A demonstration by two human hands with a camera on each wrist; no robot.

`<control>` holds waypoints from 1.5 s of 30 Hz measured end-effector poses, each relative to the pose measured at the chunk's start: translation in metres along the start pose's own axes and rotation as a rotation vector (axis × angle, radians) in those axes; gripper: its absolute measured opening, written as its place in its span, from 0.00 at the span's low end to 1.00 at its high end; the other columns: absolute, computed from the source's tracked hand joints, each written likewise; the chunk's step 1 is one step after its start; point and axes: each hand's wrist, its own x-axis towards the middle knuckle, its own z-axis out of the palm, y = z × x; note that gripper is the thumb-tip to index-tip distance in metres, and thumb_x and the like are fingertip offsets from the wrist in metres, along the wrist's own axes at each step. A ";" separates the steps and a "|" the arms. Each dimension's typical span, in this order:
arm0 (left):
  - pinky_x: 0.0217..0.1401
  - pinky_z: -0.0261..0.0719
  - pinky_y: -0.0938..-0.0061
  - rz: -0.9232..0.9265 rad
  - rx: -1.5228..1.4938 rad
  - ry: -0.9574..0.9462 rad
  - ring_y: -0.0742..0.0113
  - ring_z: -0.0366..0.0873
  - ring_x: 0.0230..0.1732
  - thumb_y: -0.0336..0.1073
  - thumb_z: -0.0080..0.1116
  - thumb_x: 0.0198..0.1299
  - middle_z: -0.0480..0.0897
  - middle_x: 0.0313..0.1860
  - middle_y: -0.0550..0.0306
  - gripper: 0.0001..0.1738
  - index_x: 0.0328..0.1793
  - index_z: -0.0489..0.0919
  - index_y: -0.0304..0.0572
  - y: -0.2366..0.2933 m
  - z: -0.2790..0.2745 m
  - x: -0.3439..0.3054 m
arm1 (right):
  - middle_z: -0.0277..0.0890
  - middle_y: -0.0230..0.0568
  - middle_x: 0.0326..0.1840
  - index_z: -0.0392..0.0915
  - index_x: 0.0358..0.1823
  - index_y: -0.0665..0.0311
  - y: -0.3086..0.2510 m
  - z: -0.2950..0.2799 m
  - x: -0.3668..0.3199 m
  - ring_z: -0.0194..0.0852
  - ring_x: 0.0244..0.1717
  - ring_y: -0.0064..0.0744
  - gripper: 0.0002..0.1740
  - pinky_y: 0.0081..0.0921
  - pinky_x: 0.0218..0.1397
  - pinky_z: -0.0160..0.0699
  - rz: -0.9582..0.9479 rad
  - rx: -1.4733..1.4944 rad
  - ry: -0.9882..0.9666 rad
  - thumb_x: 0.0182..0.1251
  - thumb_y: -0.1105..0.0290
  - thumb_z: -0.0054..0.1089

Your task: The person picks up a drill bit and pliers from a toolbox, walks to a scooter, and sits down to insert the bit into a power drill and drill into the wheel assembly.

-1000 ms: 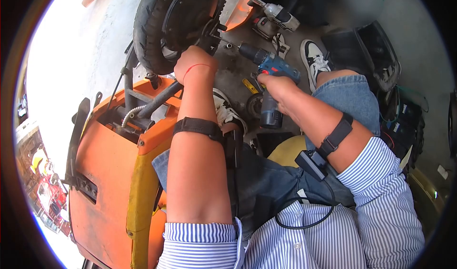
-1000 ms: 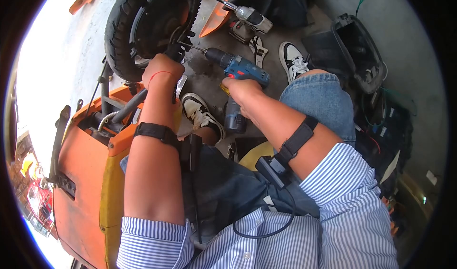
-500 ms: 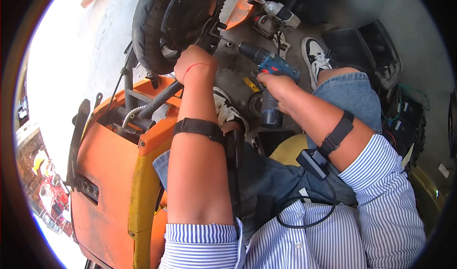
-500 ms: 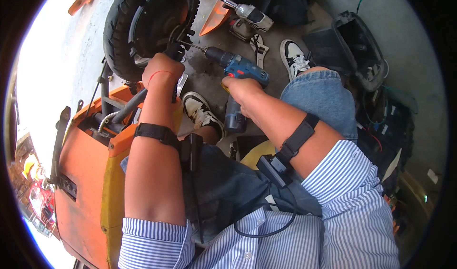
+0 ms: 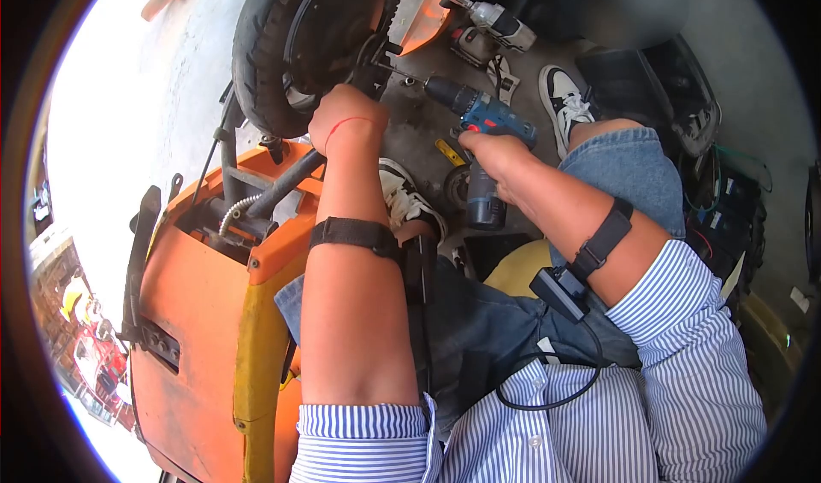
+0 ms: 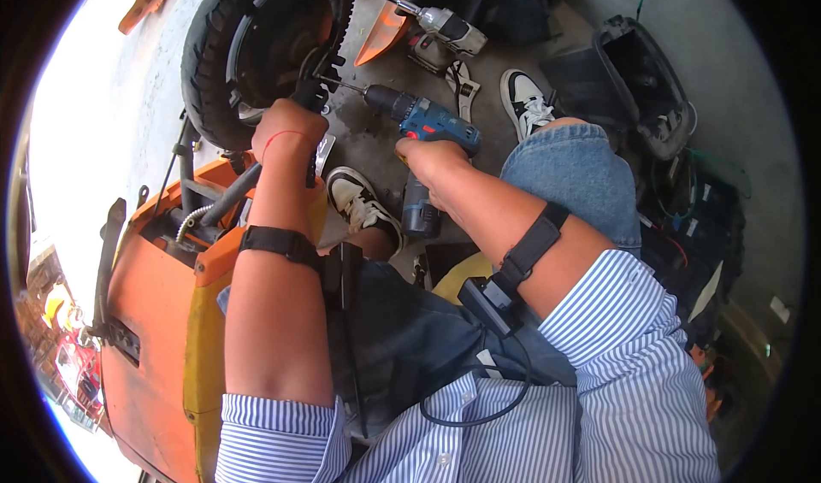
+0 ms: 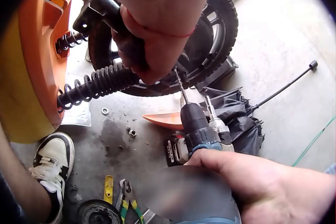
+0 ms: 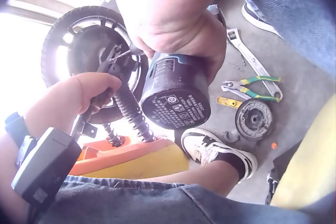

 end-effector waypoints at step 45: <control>0.57 0.81 0.65 0.009 0.013 -0.008 0.55 0.85 0.55 0.39 0.62 0.52 0.86 0.52 0.49 0.21 0.53 0.86 0.46 -0.002 0.005 0.007 | 0.76 0.44 0.40 0.76 0.49 0.68 0.002 -0.001 0.010 0.76 0.36 0.35 0.26 0.38 0.39 0.77 -0.031 -0.010 0.006 0.60 0.53 0.65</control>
